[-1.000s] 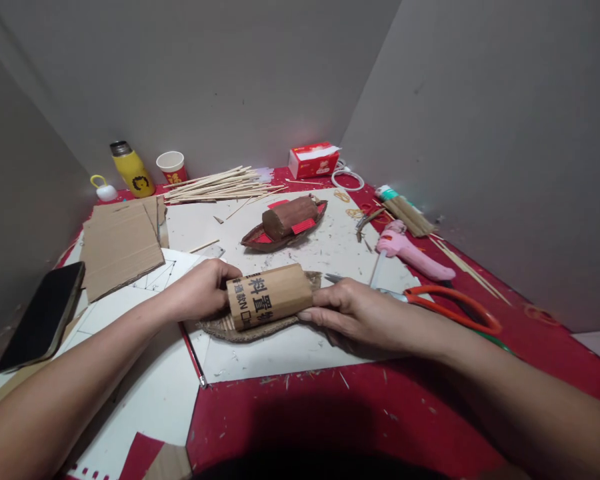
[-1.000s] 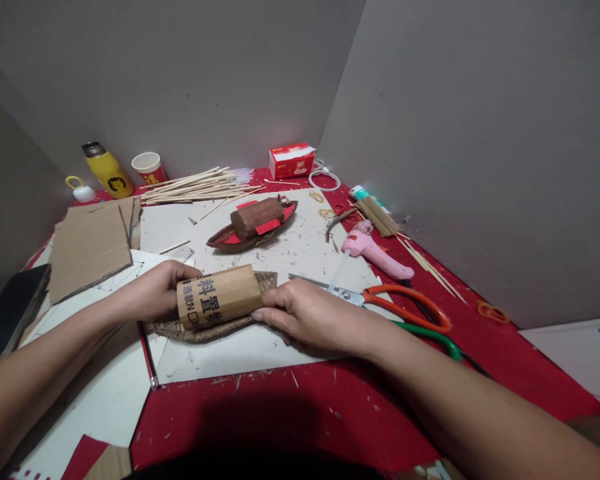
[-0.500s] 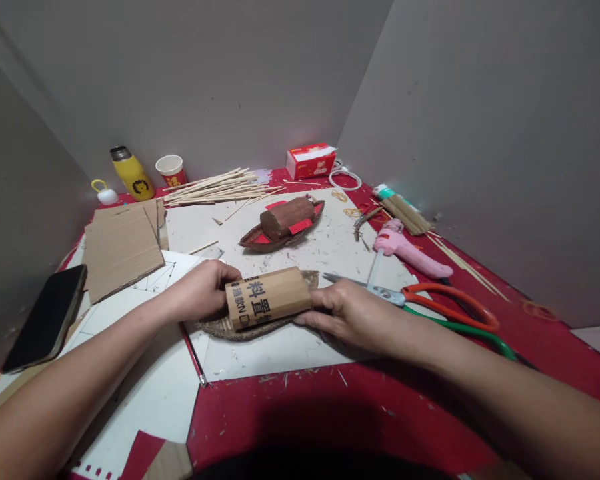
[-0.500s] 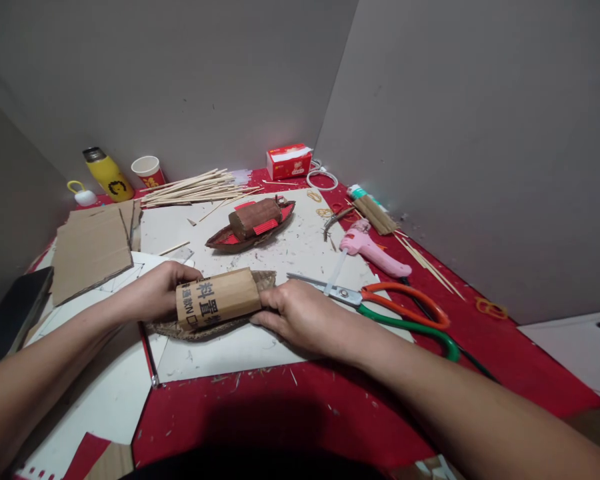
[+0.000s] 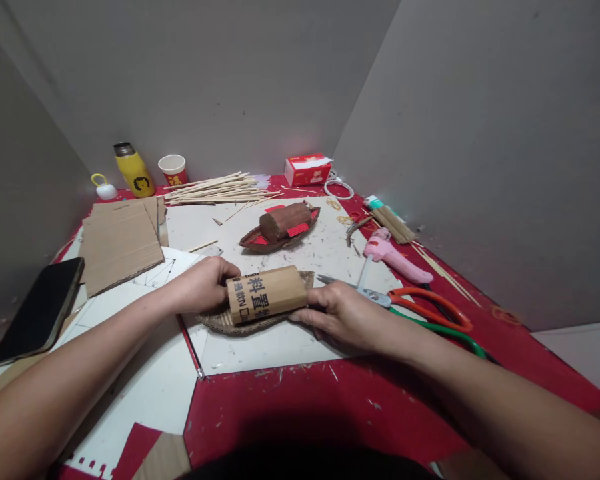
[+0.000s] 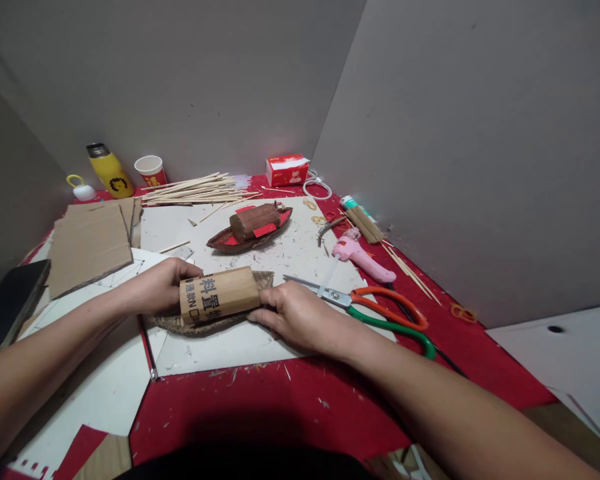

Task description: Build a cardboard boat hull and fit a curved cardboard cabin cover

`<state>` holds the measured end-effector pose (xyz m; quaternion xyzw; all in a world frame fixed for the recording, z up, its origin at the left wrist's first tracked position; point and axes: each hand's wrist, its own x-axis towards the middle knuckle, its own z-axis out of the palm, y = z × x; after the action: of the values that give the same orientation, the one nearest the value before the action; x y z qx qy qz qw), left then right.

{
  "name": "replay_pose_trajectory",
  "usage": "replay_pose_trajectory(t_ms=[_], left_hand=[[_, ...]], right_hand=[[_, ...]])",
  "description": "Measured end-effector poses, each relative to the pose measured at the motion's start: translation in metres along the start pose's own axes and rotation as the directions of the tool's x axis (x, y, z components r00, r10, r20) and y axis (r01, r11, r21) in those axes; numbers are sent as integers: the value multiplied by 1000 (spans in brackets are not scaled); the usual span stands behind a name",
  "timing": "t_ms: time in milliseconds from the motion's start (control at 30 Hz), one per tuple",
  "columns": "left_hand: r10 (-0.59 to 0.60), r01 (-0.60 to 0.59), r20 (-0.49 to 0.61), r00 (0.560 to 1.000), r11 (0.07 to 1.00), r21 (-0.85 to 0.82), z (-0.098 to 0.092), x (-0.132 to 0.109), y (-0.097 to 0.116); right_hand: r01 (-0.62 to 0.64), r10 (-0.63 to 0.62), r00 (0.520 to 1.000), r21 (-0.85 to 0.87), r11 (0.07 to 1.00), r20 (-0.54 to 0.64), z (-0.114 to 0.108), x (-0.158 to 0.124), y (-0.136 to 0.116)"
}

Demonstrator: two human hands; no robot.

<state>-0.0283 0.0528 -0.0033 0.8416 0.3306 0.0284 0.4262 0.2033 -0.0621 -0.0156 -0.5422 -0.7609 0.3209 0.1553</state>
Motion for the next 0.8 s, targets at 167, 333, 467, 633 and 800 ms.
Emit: replay_pose_trajectory(t_ms=[167,333,467,633,800], left_hand=[[-10,10,7,1000,1000,-17,-1,-1,1],[-27,26,39,999,1000,14,-4,-1,5],[-52,52,65,997,999,1,-5,-1,9],[-77,80,91,993,996,-31,-6,-1,14],[-122,128,90,989,989,-68,-8,-1,12]], right_hand=[[10,-10,1000,28,1000,-20,1,-1,0],[9,-9,1000,19,1000,-20,-2,0,-3],[6,-8,999,-72,997,-31,-6,0,-8],[-39,30,998,-156,987,-59,-9,-1,-12],[-10,-7,996,-185,983,-94,-11,-1,-10]])
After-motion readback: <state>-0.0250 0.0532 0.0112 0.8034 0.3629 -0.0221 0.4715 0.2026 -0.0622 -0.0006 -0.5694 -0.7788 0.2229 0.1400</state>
